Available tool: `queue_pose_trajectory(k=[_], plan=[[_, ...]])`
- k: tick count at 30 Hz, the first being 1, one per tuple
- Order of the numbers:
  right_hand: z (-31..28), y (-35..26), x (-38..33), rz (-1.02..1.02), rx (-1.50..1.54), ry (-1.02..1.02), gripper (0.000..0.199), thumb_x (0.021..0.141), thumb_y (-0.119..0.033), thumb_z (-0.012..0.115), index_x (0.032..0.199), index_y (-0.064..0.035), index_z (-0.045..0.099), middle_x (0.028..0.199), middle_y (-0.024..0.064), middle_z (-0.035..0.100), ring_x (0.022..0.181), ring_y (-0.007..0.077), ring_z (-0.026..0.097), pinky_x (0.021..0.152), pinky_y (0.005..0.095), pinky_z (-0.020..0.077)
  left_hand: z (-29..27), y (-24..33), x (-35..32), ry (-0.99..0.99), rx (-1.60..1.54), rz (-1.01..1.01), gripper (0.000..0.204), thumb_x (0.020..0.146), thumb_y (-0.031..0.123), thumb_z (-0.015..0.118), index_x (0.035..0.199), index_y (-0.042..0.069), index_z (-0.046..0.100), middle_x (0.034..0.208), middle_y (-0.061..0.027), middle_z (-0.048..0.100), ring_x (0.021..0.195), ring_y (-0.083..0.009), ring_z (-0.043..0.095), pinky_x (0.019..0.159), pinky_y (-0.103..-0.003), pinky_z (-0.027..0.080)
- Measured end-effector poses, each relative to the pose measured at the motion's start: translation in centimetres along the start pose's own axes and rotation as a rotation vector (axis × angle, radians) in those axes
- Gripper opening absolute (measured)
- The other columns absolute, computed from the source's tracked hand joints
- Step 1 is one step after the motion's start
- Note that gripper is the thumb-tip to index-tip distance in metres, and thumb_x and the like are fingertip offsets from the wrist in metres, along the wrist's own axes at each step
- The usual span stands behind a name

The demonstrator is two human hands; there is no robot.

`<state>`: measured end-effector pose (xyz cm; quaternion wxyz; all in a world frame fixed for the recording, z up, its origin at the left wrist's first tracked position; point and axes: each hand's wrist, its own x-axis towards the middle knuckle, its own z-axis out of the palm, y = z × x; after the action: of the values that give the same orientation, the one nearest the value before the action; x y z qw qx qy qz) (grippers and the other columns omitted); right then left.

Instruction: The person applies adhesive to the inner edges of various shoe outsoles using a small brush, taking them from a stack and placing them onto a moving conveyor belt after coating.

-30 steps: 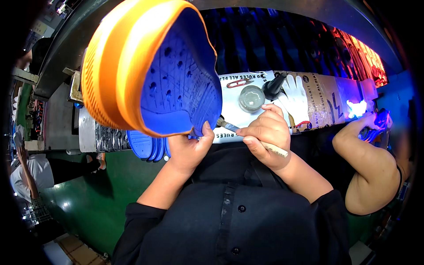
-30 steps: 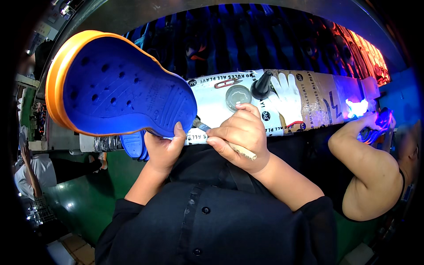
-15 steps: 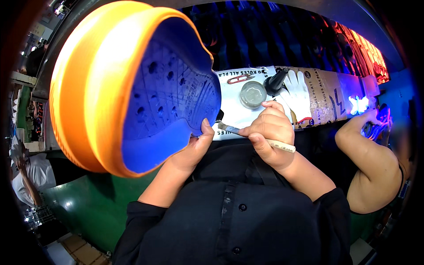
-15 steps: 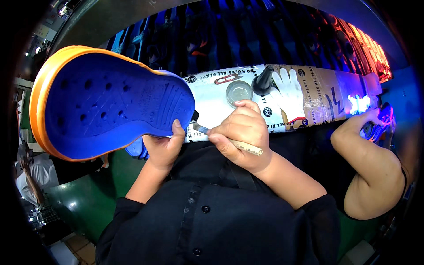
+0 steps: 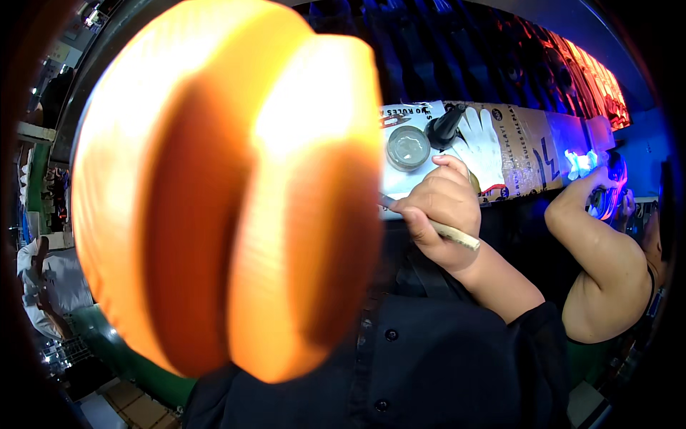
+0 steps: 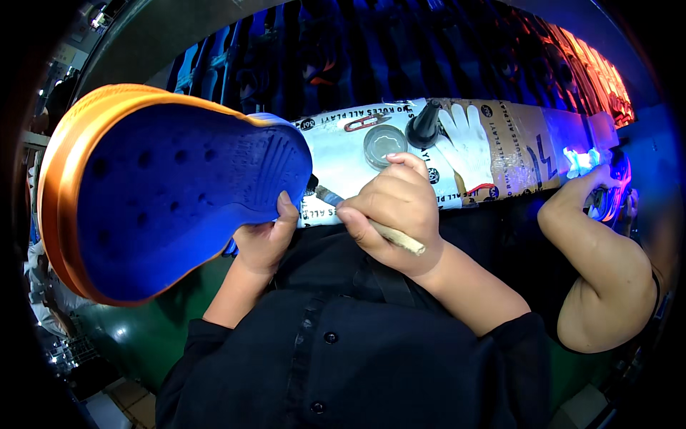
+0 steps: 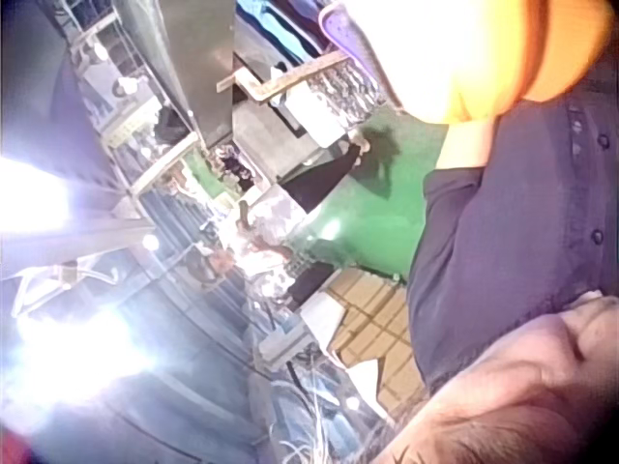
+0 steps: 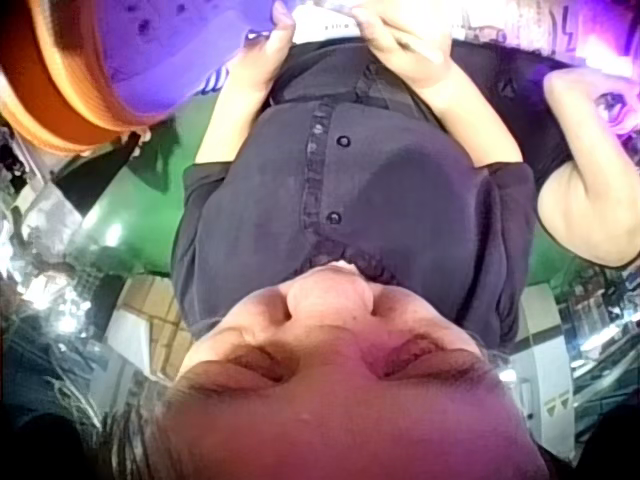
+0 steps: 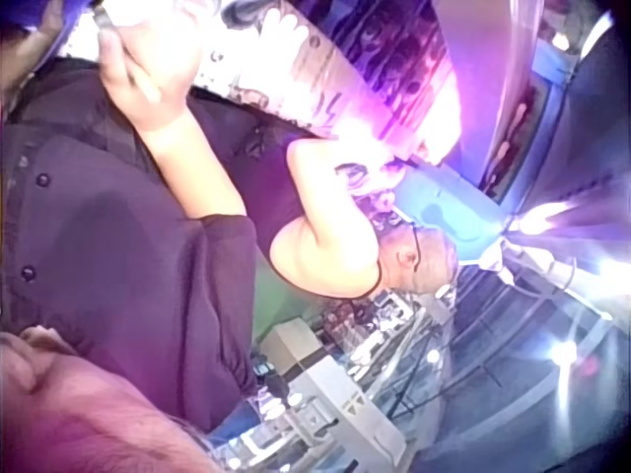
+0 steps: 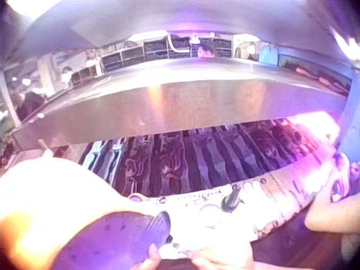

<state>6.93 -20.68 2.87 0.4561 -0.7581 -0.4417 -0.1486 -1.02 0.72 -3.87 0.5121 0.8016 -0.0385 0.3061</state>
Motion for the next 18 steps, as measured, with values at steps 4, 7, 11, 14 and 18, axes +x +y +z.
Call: queue_pose_trajectory(k=[4,7,11,14,18], plan=[[-0.1,0.2,0.0,0.029,0.004,0.016,0.012,0.081,-0.017,0.065,0.071,-0.0107,0.068,0.063,-0.0003,0.06,0.063,0.0166,0.055,0.087,0.0359,0.036,0.2,0.9,0.7,-0.059,0.217,-0.084,0.042,0.081,0.01,0.063,0.119,-0.002,0.052,0.115,-0.0158,0.057,0.102,-0.0231,0.058,0.089,-0.034,0.046],[0.1,0.5,0.2,0.003,-0.01,0.028,0.013,0.081,-0.017,0.065,0.07,-0.0106,0.068,0.063,0.0,0.06,0.062,0.0167,0.055,0.087,0.0359,0.036,0.2,2.2,1.2,-0.127,0.156,-0.072,0.038,0.081,-0.003,0.065,0.116,-0.006,0.05,0.111,-0.0131,0.059,0.1,-0.0198,0.059,0.091,-0.032,0.045],[0.0,0.6,0.1,0.011,-0.034,0.02,0.014,0.081,-0.018,0.065,0.07,-0.0106,0.068,0.063,0.0004,0.061,0.063,0.0165,0.056,0.087,0.0358,0.0359,0.2,2.2,1.3,-0.118,0.053,-0.033,0.04,0.081,-0.004,0.064,0.118,-0.006,0.048,0.112,-0.0138,0.058,0.1,-0.0204,0.058,0.092,-0.032,0.045],[-0.4,0.6,-0.2,0.026,-0.081,0.028,0.014,0.081,-0.019,0.065,0.07,-0.0106,0.068,0.063,0.0005,0.061,0.063,0.0161,0.056,0.087,0.0358,0.0362,0.2,2.0,1.3,-0.1,-0.001,0.002,0.041,0.081,-0.004,0.063,0.118,-0.006,0.047,0.113,-0.0142,0.057,0.101,-0.0208,0.058,0.092,-0.033,0.044],[-0.3,0.3,0.0,0.003,-0.013,0.025,0.015,0.081,-0.021,0.066,0.071,-0.0107,0.069,0.063,0.0004,0.061,0.062,0.0158,0.056,0.086,0.0358,0.0367,0.5,2.2,1.2,-0.072,-0.059,-0.018,0.04,0.081,-0.003,0.063,0.118,-0.006,0.048,0.112,-0.014,0.058,0.101,-0.021,0.058,0.092,-0.033,0.045]])
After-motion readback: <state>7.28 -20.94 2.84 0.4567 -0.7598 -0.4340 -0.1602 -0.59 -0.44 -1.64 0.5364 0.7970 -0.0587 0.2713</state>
